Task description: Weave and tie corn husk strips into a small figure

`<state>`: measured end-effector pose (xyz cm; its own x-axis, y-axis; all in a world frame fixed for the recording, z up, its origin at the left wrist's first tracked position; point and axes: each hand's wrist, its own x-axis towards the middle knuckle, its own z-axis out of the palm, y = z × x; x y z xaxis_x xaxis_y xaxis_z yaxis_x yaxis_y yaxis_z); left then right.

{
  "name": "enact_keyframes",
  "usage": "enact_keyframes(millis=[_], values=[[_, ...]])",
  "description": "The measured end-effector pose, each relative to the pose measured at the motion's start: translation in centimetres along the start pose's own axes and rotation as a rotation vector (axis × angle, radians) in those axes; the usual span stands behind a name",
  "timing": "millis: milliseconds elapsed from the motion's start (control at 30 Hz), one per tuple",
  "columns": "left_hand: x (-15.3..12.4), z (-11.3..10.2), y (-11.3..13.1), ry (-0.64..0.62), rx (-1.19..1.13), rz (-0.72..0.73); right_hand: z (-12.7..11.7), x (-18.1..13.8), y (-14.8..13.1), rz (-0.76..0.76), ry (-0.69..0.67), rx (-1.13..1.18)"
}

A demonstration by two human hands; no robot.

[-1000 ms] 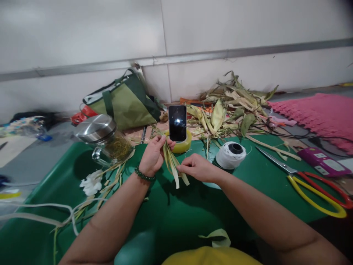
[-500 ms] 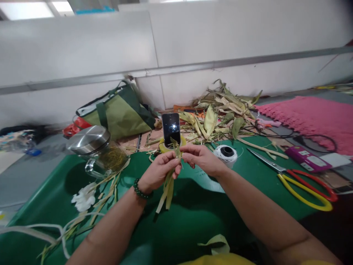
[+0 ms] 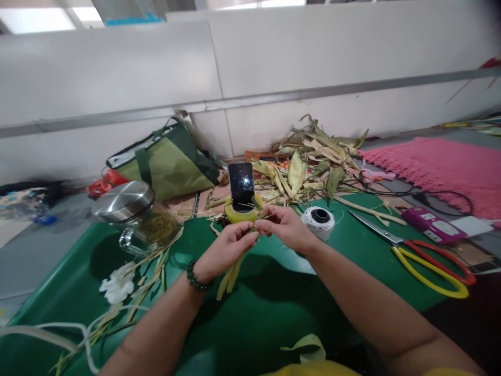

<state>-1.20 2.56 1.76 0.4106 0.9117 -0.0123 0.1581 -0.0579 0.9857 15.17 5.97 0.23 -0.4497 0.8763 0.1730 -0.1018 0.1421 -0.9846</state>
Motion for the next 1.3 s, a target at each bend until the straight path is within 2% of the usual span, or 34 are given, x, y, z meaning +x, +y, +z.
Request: enact_keyframes(millis=[100, 167, 333, 533, 633, 700, 733, 800, 833, 867, 967, 1067, 1200, 1300], values=[[0.1, 0.4, -0.4, 0.138, 0.155, 0.064, 0.1, -0.1, 0.2, -0.04, 0.043, -0.13], [0.2, 0.5, -0.7, 0.17, 0.191, 0.075, 0.2, -0.2, 0.2, -0.06, 0.053, -0.18], [0.2, 0.5, -0.9, 0.137, 0.204, 0.109, 0.4, -0.4, 0.1, -0.021, -0.013, -0.125], [0.1, 0.5, -0.6, 0.107, 0.083, 0.109, 0.4, -0.1, 0.1, -0.041, 0.024, -0.167], [0.5, 0.0, -1.0, 0.153, -0.036, 0.091, -0.4, -1.1, -1.3, -0.063, 0.133, -0.422], [1.0, -0.8, -1.4, 0.311, -0.184, 0.105, -1.1, -2.8, -2.4, -0.006, 0.137, -0.736], [1.3, -1.3, -1.5, 0.413, -0.282, 0.118, -1.3, -3.9, -2.8, 0.042, 0.023, -0.888], [1.7, -2.4, -1.7, 0.577, -0.477, 0.124, -1.5, -6.5, -3.0, 0.119, -0.441, -1.057], [1.9, -2.9, -1.7, 0.635, -0.554, 0.122, -1.3, -7.7, -2.7, 0.145, -0.619, -1.102], [2.0, -3.3, -1.7, 0.675, -0.61, 0.121, -1.0, -8.9, -2.3, 0.169, -0.72, -1.145], [2.0, -3.9, -1.5, 0.722, -0.684, 0.137, 0.1, -11.2, -0.8, 0.151, -0.827, -1.225], [1.9, -3.9, -1.3, 0.713, -0.688, 0.138, 0.5, -11.7, -0.2, 0.074, -0.875, -1.223], [2.0, -3.8, -1.5, 0.72, -0.659, 0.162, -0.7, -11.5, -1.3, 0.167, -0.866, -1.024], [2.3, -3.8, -1.8, 0.718, -0.65, 0.184, -1.7, -12.0, -1.5, 0.16, -0.871, -1.071]])
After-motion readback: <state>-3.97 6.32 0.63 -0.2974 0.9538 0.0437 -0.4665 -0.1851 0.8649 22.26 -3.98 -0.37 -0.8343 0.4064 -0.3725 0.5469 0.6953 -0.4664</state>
